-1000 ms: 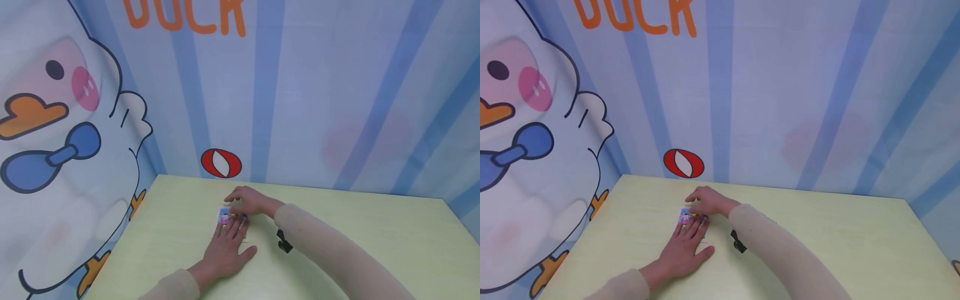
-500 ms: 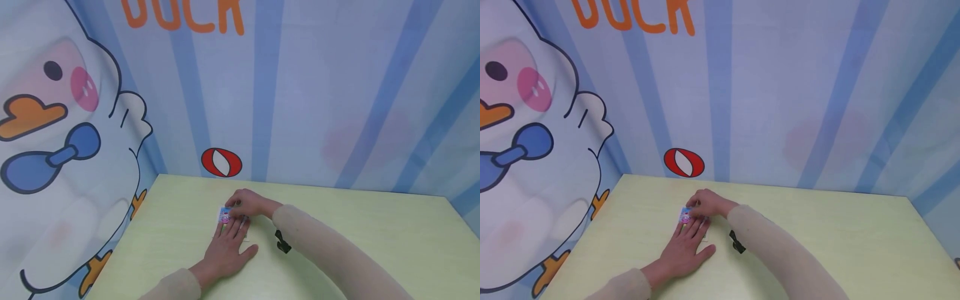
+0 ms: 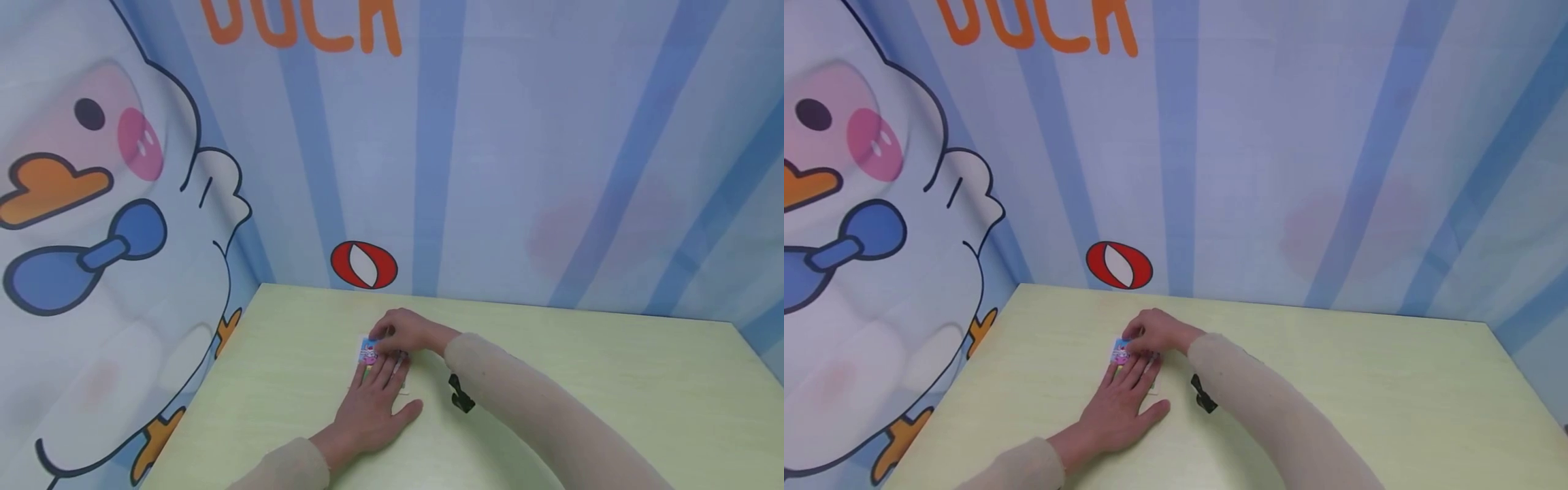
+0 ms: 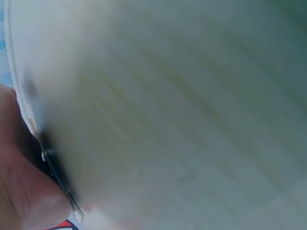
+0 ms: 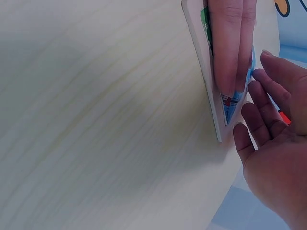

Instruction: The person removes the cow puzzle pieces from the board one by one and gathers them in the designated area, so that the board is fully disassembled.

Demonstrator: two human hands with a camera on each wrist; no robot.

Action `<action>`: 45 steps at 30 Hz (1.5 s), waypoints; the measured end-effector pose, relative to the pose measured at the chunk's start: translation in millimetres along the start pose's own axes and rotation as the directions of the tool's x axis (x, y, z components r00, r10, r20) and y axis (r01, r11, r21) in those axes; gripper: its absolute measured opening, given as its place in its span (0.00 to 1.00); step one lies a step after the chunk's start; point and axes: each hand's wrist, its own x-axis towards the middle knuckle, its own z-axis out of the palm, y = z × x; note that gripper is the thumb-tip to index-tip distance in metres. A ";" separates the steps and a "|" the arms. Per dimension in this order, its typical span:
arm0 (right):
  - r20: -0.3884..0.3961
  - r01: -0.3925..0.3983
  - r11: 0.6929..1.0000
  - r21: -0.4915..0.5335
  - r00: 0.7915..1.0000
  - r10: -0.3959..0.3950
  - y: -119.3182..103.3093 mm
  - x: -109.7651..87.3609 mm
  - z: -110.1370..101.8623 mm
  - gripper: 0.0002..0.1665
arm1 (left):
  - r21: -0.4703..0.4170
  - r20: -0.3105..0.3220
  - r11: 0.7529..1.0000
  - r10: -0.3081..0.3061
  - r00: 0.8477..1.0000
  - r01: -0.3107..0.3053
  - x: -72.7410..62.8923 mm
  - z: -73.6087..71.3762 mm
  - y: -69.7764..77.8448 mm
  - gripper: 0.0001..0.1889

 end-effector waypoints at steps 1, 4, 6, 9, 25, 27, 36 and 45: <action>-0.003 -0.003 1.000 0.010 1.000 0.003 0.1 0.1 0.2 0.16 | -0.004 0.004 1.000 -0.001 1.000 0.001 0.2 -0.2 0.4 0.43; -0.007 -0.012 0.999 0.040 1.000 0.012 0.3 1.0 1.4 0.16 | -0.002 0.014 1.000 -0.005 1.000 0.005 1.0 0.2 0.5 0.43; -0.009 -0.021 0.998 0.061 1.000 0.022 0.4 1.3 2.7 0.16 | 0.002 0.020 1.000 -0.009 1.000 0.009 1.3 1.3 -0.2 0.43; -0.009 -0.028 0.997 0.077 1.000 0.029 0.2 1.4 4.5 0.16 | 0.014 0.022 1.000 -0.012 1.000 0.011 1.4 3.2 -1.7 0.43; -0.013 -0.052 0.997 0.052 0.999 0.052 -1.2 -0.7 9.0 0.16 | 0.026 0.015 1.000 -0.001 1.000 0.001 1.3 6.8 -3.2 0.44; -0.016 -0.049 0.997 0.060 0.999 0.050 -0.7 -0.7 8.8 0.16 | 0.027 0.019 1.000 -0.002 1.000 0.001 1.5 6.3 -2.9 0.44; -0.028 -0.033 0.994 0.104 0.999 0.036 3.0 0.8 9.4 0.15 | 0.016 0.021 1.000 -0.007 1.000 0.007 1.7 4.1 -2.3 0.44; -0.023 -0.036 0.992 0.118 0.999 0.039 2.2 -0.3 9.0 0.18 | 0.016 0.031 1.000 -0.014 0.999 0.013 1.9 1.5 -1.8 0.45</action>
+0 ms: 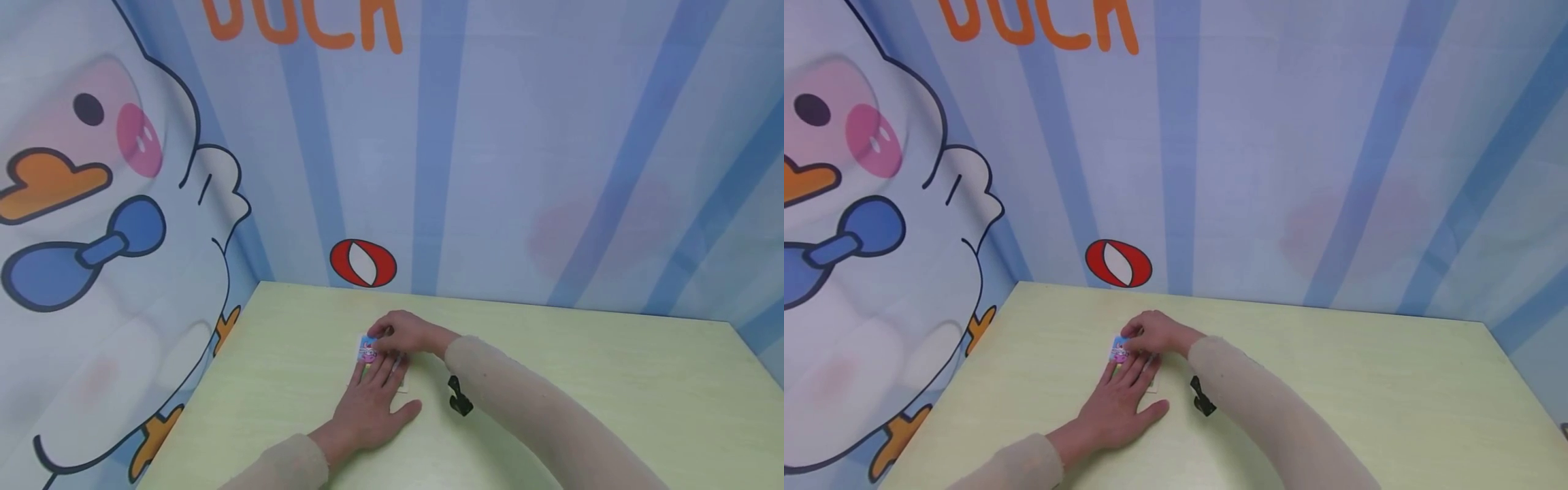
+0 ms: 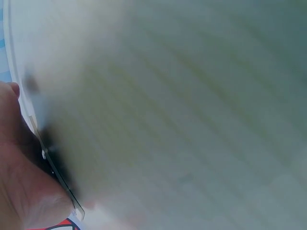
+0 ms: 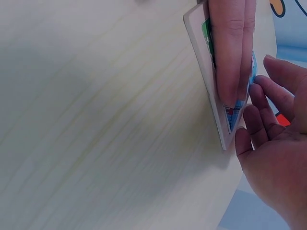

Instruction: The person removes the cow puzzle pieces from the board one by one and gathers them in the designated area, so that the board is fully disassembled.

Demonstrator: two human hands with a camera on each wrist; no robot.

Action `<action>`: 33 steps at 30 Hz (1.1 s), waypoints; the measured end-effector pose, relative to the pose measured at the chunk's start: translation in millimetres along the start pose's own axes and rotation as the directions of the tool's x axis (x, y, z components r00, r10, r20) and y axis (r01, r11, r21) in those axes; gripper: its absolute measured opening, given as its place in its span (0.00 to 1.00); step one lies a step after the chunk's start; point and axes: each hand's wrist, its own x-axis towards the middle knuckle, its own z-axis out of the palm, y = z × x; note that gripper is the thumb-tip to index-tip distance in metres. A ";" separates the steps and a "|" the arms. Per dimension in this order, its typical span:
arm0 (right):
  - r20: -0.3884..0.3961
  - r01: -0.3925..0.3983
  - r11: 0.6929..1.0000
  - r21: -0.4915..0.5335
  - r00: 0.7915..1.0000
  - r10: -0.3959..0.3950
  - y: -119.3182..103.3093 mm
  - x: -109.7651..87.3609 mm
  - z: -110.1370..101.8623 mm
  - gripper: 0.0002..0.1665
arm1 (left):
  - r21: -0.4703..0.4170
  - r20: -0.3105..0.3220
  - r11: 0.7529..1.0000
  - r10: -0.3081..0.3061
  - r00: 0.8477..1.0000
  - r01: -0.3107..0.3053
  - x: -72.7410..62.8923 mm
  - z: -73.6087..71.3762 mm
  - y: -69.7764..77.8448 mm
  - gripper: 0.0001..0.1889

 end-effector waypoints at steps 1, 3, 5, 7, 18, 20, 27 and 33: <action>0.000 -0.001 1.000 0.000 1.000 0.001 0.2 0.0 0.1 0.18 | -0.001 0.001 1.000 0.000 1.000 0.000 0.1 -0.1 0.0 0.45; 0.001 -0.008 1.000 0.004 1.000 0.008 0.6 0.0 0.1 0.18 | -0.004 0.003 1.000 -0.001 1.000 0.001 0.3 -0.6 0.3 0.45; 0.001 -0.013 1.000 0.012 1.000 0.013 1.0 0.2 0.0 0.17 | -0.005 0.005 1.000 -0.001 1.000 0.001 0.3 -1.5 0.9 0.44; -0.002 -0.018 1.000 0.020 1.000 0.018 0.9 0.2 -0.5 0.17 | -0.007 0.006 1.000 0.001 1.000 -0.001 -0.1 -3.0 1.8 0.44; -0.027 0.013 1.000 0.015 1.000 -0.012 1.8 5.7 -2.6 0.13 | 0.011 -0.005 1.000 0.013 1.000 -0.013 -0.6 -4.8 1.4 0.43; -0.027 0.015 1.000 0.015 1.000 -0.015 2.1 6.5 -2.2 0.13 | 0.019 -0.012 1.000 0.016 1.000 -0.016 0.2 -1.5 -0.6 0.43; -0.032 0.021 0.999 0.027 0.999 -0.020 3.1 6.8 -2.2 0.12 | 0.018 -0.027 0.999 0.030 0.999 -0.029 1.0 2.5 -3.5 0.44; -0.037 0.019 0.999 0.032 0.999 -0.018 2.6 8.3 -3.2 0.11 | 0.019 -0.014 1.000 0.020 1.000 -0.020 1.9 4.1 -4.5 0.44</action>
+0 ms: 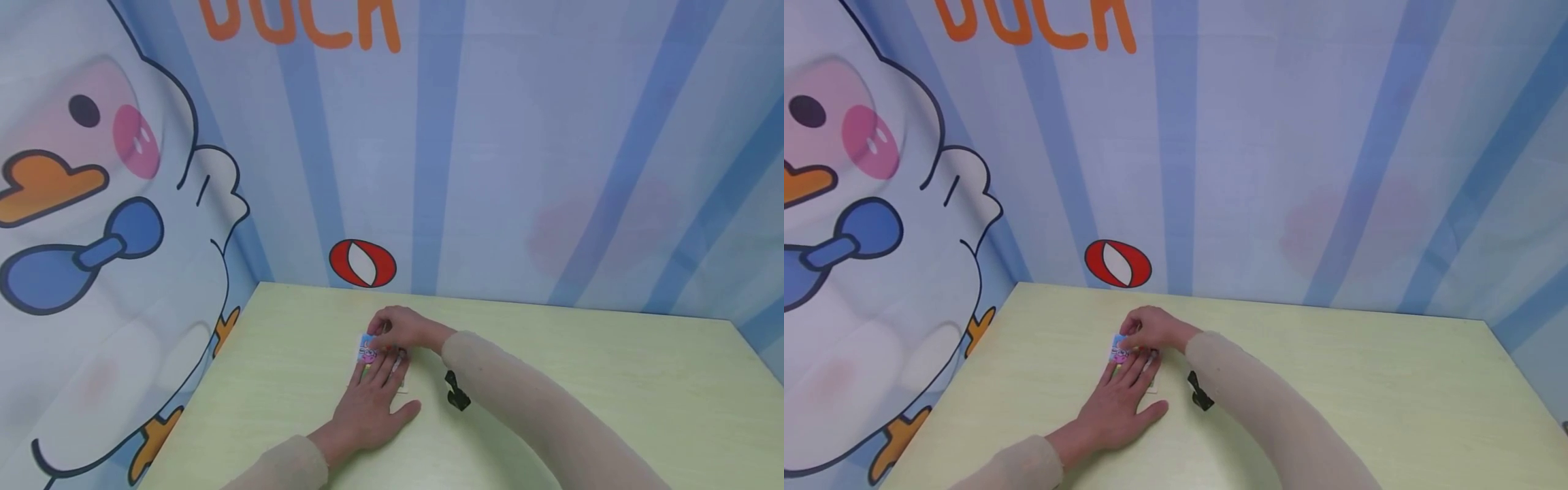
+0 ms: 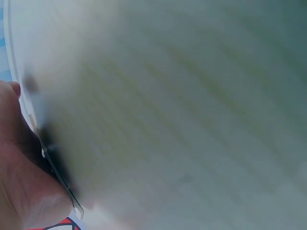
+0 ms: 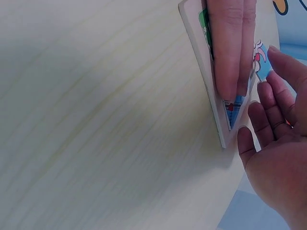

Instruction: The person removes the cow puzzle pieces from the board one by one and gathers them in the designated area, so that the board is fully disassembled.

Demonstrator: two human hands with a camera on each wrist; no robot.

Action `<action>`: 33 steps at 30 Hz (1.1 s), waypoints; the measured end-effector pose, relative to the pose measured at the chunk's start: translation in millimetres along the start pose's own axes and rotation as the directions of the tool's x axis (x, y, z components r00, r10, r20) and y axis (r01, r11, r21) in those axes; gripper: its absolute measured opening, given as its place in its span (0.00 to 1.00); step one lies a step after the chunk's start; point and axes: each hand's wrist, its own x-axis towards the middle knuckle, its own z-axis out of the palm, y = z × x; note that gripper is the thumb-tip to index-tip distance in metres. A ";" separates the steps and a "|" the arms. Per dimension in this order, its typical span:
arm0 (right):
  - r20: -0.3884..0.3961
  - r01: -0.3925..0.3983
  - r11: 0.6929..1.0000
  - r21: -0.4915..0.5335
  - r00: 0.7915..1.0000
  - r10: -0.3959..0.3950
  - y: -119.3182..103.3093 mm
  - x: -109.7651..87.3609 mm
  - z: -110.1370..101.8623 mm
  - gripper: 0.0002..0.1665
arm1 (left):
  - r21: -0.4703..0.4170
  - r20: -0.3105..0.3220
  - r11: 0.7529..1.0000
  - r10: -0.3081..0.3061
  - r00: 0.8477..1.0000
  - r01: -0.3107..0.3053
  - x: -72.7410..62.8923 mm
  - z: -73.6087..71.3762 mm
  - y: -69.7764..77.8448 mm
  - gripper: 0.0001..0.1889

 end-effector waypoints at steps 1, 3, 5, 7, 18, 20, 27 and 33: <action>0.000 0.001 1.000 0.001 1.000 -0.001 -0.1 0.6 -0.3 0.10 | 0.000 0.000 1.000 0.000 1.000 0.000 0.0 0.1 0.0 0.44; 0.003 0.003 1.000 0.003 1.000 -0.003 -0.2 1.8 -1.0 0.09 | 0.000 0.006 1.000 -0.003 1.000 0.003 -0.2 -0.4 0.5 0.44; 0.007 0.004 1.000 0.007 1.000 -0.004 -0.1 2.7 -1.8 0.07 | -0.001 0.010 1.000 -0.006 1.000 0.006 -0.5 -1.0 1.3 0.44; 0.009 0.000 1.000 0.013 1.000 0.000 0.1 3.4 -2.1 0.06 | -0.004 0.014 1.000 -0.008 1.000 0.008 -0.6 -1.0 1.7 0.44; 0.015 0.019 1.000 -0.007 1.000 -0.019 -5.4 5.7 -4.5 0.03 | -0.007 -0.002 1.000 -0.001 1.000 0.001 -0.6 -0.2 0.5 0.44; 0.022 0.023 1.000 -0.012 0.999 -0.023 -6.8 5.5 -6.1 0.03 | -0.009 -0.009 1.000 0.002 1.000 -0.002 0.1 1.2 -0.5 0.44; 0.047 0.021 1.000 -0.004 0.999 -0.021 -9.0 3.9 -12.3 0.03 | -0.020 -0.015 1.000 0.005 1.000 -0.005 0.9 2.6 -1.6 0.44; 0.051 0.026 1.000 0.000 0.998 -0.026 -10.2 -2.2 -24.1 0.04 | -0.033 -0.004 0.999 -0.009 1.000 0.009 0.1 2.0 -1.8 0.44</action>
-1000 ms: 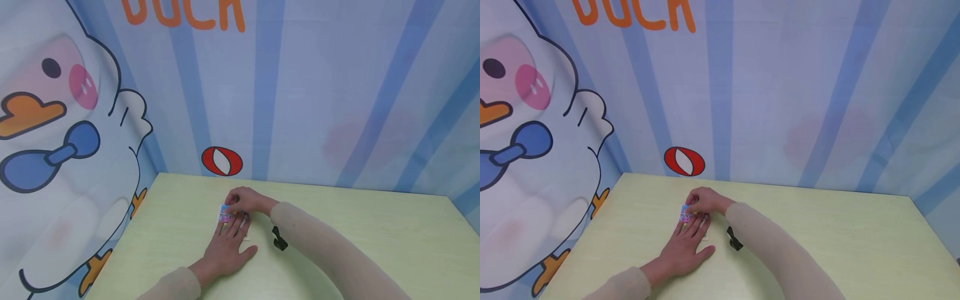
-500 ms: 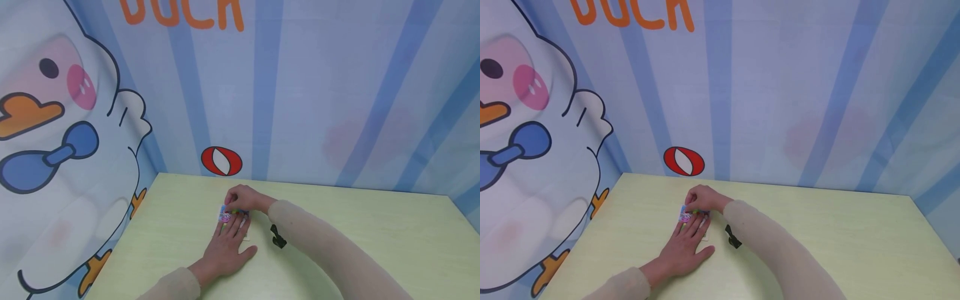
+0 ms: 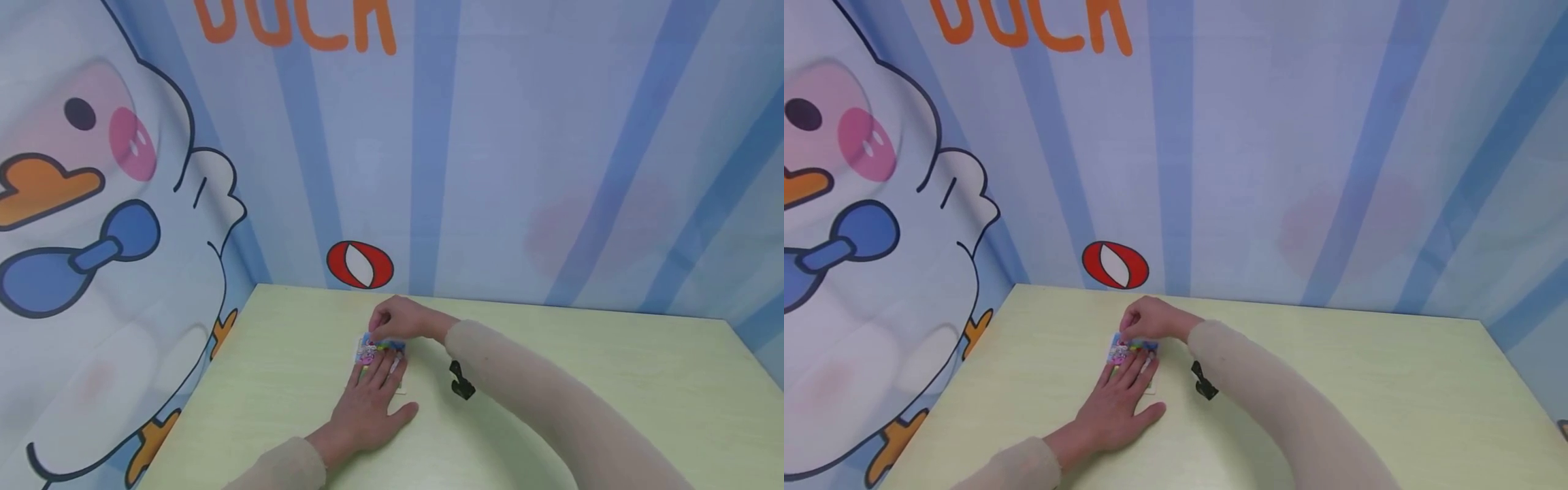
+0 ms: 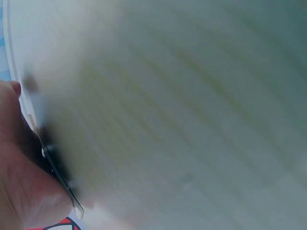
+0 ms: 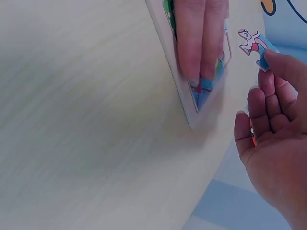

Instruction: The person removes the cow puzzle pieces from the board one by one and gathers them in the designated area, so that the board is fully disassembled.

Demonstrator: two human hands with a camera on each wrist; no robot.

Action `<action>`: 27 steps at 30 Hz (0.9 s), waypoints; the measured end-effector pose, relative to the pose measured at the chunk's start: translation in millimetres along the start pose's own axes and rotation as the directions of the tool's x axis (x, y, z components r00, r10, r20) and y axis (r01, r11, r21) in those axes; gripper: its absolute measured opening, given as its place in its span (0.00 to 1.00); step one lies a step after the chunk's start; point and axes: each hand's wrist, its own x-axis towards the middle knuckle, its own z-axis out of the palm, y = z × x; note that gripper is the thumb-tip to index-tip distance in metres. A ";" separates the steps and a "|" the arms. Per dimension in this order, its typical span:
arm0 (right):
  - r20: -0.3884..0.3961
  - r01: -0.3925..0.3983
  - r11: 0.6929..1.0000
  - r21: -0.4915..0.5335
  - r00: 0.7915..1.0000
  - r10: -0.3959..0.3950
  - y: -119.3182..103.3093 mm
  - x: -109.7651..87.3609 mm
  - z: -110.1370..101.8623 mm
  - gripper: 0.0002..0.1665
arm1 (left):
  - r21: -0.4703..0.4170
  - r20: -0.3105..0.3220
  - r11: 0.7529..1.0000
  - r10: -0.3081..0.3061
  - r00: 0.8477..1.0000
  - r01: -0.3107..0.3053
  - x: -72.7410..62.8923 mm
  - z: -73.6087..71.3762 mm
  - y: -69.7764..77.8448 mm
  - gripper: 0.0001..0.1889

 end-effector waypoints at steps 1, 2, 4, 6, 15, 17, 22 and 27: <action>0.000 -0.002 1.000 0.003 1.000 0.002 0.4 -2.1 -2.7 0.04 | 0.001 0.000 1.000 -0.001 1.000 0.001 0.1 0.1 0.3 0.44; 0.000 -0.002 1.000 0.003 1.000 0.002 1.2 -4.4 -5.4 0.04 | 0.001 0.001 1.000 -0.002 1.000 0.002 0.3 0.1 0.6 0.44; 0.001 -0.009 1.000 0.001 1.000 0.009 2.3 -10.0 -11.1 0.05 | 0.004 0.003 1.000 -0.003 1.000 0.003 0.5 -0.2 1.1 0.44; 0.002 -0.015 1.000 -0.005 1.000 0.015 3.8 -16.1 -16.6 0.05 | 0.003 0.005 1.000 -0.004 1.000 0.004 0.6 -0.7 1.6 0.44; -0.004 -0.051 0.998 -0.025 0.999 0.051 18.8 -40.7 -34.9 0.05 | -0.006 -0.007 1.000 -0.006 1.000 0.006 -1.1 -2.3 1.4 0.44; -0.006 -0.062 0.998 -0.028 0.998 0.061 24.4 -44.9 -37.7 0.05 | 0.005 -0.010 1.000 -0.005 1.000 0.005 -1.2 -1.6 1.2 0.44; -0.013 -0.098 0.994 -0.052 0.995 0.098 37.9 -57.1 -43.7 0.04 | 0.003 -0.013 1.000 0.000 1.000 0.000 -0.6 0.6 1.2 0.44; -0.015 -0.117 0.991 -0.064 0.993 0.117 49.2 -71.3 -47.9 0.04 | -0.006 -0.004 1.000 -0.006 1.000 0.006 0.1 1.0 2.4 0.44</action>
